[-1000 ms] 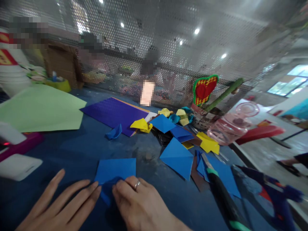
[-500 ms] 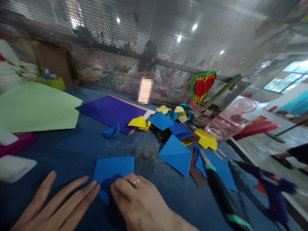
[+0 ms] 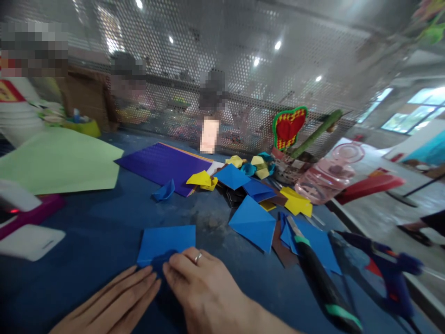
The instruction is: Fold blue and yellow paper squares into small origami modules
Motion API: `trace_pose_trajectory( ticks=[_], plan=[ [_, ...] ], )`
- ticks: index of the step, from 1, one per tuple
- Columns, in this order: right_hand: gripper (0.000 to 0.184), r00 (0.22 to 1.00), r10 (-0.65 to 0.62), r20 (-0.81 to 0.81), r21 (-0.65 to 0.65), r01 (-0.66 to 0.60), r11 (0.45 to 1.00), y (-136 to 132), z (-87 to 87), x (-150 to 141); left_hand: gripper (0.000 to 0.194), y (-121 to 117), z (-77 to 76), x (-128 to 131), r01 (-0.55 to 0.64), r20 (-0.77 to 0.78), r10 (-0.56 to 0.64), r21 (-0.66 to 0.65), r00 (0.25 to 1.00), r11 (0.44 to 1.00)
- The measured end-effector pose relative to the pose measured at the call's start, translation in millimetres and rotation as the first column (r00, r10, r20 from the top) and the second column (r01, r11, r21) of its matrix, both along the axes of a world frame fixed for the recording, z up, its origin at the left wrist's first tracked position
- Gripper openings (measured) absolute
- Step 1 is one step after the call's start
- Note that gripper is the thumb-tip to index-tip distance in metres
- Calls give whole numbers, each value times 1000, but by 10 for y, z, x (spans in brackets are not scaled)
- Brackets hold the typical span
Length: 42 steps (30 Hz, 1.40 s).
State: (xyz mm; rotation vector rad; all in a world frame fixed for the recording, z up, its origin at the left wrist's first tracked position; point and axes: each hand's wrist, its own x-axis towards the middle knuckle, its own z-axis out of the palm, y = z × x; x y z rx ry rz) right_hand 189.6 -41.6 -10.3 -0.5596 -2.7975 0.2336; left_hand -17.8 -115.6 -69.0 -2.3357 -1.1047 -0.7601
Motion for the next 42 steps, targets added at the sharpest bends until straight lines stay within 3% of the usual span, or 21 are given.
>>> trace_pose_trajectory(
  ticks=[5, 9, 14, 18, 25, 34, 37, 42],
  plan=[
    [38, 1000, -1, 0, 8, 1, 1000, 5, -15, 0, 34, 97, 112, -166, 117, -172, -118, -11, 978, 993],
    [37, 1000, 12, -1, 17, -12, 1000, 19, -43, 10, 34, 123, 98, -199, 150, -168, -160, -67, 973, 986],
    [34, 1000, 20, -11, -9, -20, 1000, 36, -43, 2, 28, 111, 4, -121, 105, 17, -104, -95, 994, 990],
    [34, 1000, 13, -13, -23, -13, 1000, 26, -12, -7, 32, 62, 5, -104, 85, -120, -97, -104, 988, 991],
    [41, 1000, -13, 11, -46, 14, 999, 15, 1, 2, 40, -76, -80, -71, -113, -90, 104, -102, 990, 988],
    [40, 997, -38, -73, -109, 30, 994, 1, 2, 23, 48, 15, 68, -200, -40, -198, 20, -99, 980, 994],
    [43, 976, -123, -178, -156, 95, 983, 43, 11, 32, 49, -1, 105, -187, -59, -143, 48, -73, 989, 996],
    [39, 879, -384, -284, -227, 328, 917, 168, 70, 63, 46, -24, 151, -162, -40, -112, 36, -30, 993, 999]
  ],
)
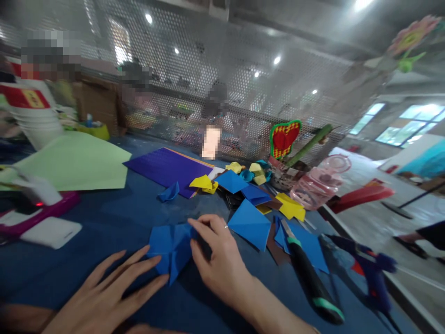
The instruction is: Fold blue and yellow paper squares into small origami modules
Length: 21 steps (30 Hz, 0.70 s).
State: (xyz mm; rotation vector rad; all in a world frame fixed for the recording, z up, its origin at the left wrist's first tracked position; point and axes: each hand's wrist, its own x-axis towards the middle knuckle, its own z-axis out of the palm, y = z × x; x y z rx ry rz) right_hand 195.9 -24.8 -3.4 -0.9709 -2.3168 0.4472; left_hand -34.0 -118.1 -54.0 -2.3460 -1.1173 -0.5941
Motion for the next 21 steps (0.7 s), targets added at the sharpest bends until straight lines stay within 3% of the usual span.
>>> trace_pose_trajectory(
  ticks=[3, 8, 12, 15, 21],
  plan=[
    [39, 999, -38, 25, -61, 40, 997, 21, 40, 5, 41, -18, 43, 31, -36, 30, 35, 20, 999, 999],
    [11, 998, -8, 68, -56, 12, 998, -35, 33, -52, 39, -78, 70, 113, -53, -6, 53, 18, 999, 998],
    [21, 991, -2, 135, -90, 14, 996, -53, -13, -94, 37, -90, 41, 193, -38, 60, 34, 66, 998, 997],
    [26, 990, -11, 140, -132, 29, 991, -33, -32, -100, 47, -71, 48, 236, -72, 18, 71, 36, 997, 997],
    [62, 995, -47, 85, -162, 60, 985, 59, -46, -97, 52, -40, 48, 251, -55, -46, 55, 2, 997, 998]
  ],
)
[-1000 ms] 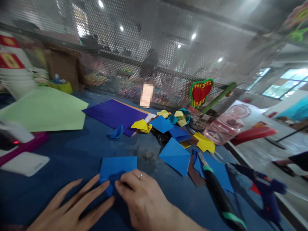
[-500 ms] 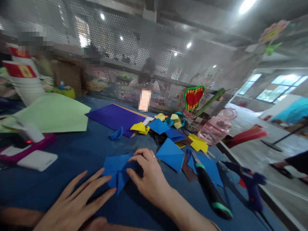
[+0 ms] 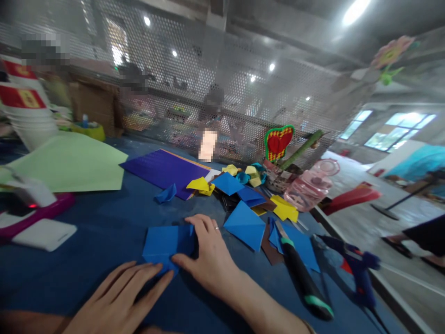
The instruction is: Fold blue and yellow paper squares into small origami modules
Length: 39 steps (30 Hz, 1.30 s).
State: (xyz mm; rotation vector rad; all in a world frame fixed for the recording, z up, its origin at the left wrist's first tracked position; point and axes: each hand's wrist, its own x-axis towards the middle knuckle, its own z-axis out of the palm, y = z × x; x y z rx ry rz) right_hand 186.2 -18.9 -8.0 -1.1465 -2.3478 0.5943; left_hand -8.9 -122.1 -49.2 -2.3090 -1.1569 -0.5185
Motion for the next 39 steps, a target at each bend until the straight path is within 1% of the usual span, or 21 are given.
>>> trace_pose_trajectory(
  ticks=[2, 4, 9, 12, 18, 21, 24, 26, 27, 28, 29, 30, 31, 33, 35, 36, 37, 38, 39],
  plan=[
    [68, 1000, -9, -23, -28, 9, 1000, 45, -10, -5, 50, 4, -1, 0, 4, 21, -4, -1, 1000, 1000],
    [69, 998, -19, -68, -70, 14, 997, 90, -18, -13, 49, 7, 4, 2, 7, 30, -7, 6, 1000, 1000],
    [56, 985, -41, -165, -116, 22, 993, 148, 9, -25, 49, 17, 13, 3, 10, 6, -10, 20, 1000, 1000],
    [48, 986, -54, -160, -157, 28, 987, 143, 52, -18, 46, 18, 6, 0, 17, 5, -18, 11, 1000, 1000],
    [41, 989, -13, -149, -260, -27, 965, 153, 106, -4, 44, 18, -21, -5, 5, 23, -4, -22, 1000, 1000],
    [33, 987, 7, -161, -292, -54, 955, 149, 111, -11, 44, 6, -16, -1, 5, 38, -3, -44, 999, 999],
    [22, 982, 20, -187, -302, -77, 950, 112, 108, -18, 43, -30, 21, 8, 15, 138, -2, -94, 990, 995],
    [21, 981, 4, -196, -318, -67, 946, 78, 105, -21, 43, -51, 52, 5, 5, 289, 41, -156, 957, 988],
    [22, 979, -8, -205, -329, -61, 942, 62, 105, -24, 45, -52, 67, -3, -14, 386, 89, -194, 918, 981],
    [23, 974, -22, -226, -340, -58, 939, 47, 108, -27, 48, -45, 81, -13, -37, 491, 150, -233, 858, 972],
    [23, 965, -35, -258, -351, -60, 934, 33, 114, -32, 51, -28, 95, -25, -57, 593, 214, -272, 776, 961],
    [24, 953, -47, -298, -363, -68, 929, 22, 122, -39, 54, -3, 110, -37, -57, 688, 263, -307, 676, 950],
    [25, 938, -58, -340, -377, -80, 923, 12, 133, -47, 58, 29, 129, -45, -27, 761, 303, -353, 573, 935],
    [26, 909, -79, -409, -410, -106, 906, -7, 158, -65, 65, 102, 181, -43, 99, 848, 388, -449, 361, 888],
    [28, 883, -96, -459, -440, -133, 888, -30, 178, -83, 68, 173, 246, -13, 273, 863, 480, -506, 160, 818],
    [30, 869, -103, -484, -453, -148, 879, -45, 185, -92, 67, 205, 278, 9, 357, 846, 526, -519, 85, 777],
    [31, 853, -113, -510, -464, -162, 871, -63, 190, -101, 64, 234, 305, 33, 427, 827, 561, -521, 38, 739],
    [33, 836, -124, -535, -475, -176, 862, -82, 194, -109, 58, 261, 328, 56, 479, 811, 584, -521, 20, 707],
    [34, 818, -136, -559, -483, -188, 855, -103, 197, -117, 51, 284, 344, 77, 505, 801, 599, -527, 24, 684]
  ],
)
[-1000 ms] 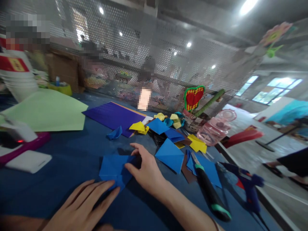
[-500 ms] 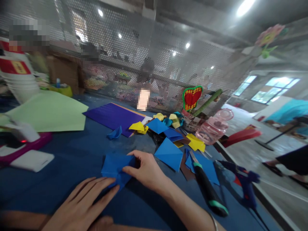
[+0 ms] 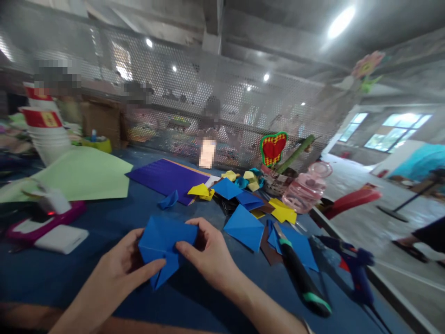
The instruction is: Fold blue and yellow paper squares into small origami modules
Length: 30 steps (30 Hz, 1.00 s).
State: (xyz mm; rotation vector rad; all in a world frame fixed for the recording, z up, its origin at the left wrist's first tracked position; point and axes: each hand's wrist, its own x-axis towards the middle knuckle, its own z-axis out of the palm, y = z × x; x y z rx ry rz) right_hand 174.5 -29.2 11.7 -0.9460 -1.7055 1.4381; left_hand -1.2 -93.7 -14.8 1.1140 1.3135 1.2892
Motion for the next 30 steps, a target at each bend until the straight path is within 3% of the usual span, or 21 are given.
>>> trace_pose_trajectory(
  ticks=[4, 10, 17, 23, 30],
  plan=[
    [42, 996, -1, -88, -50, -3, 999, -69, -20, -29, 33, 59, 37, 72, -18, -1, 18, 16, 1000, 1000],
    [41, 996, 37, -83, -117, -47, 992, -90, -135, -50, 39, 79, 57, 183, -81, 66, 79, 27, 995, 996],
    [39, 978, 10, -208, -256, -65, 965, -114, -155, -40, 32, 74, 46, 263, -107, -39, 109, 66, 993, 992],
    [35, 989, -40, -146, -197, 10, 980, -85, -205, 4, 37, 59, 129, 211, -31, -17, 32, 67, 999, 997],
    [35, 989, -20, -150, -228, -15, 974, -146, -153, -2, 27, 113, 158, 115, -121, -214, 142, 106, 967, 987]
  ],
)
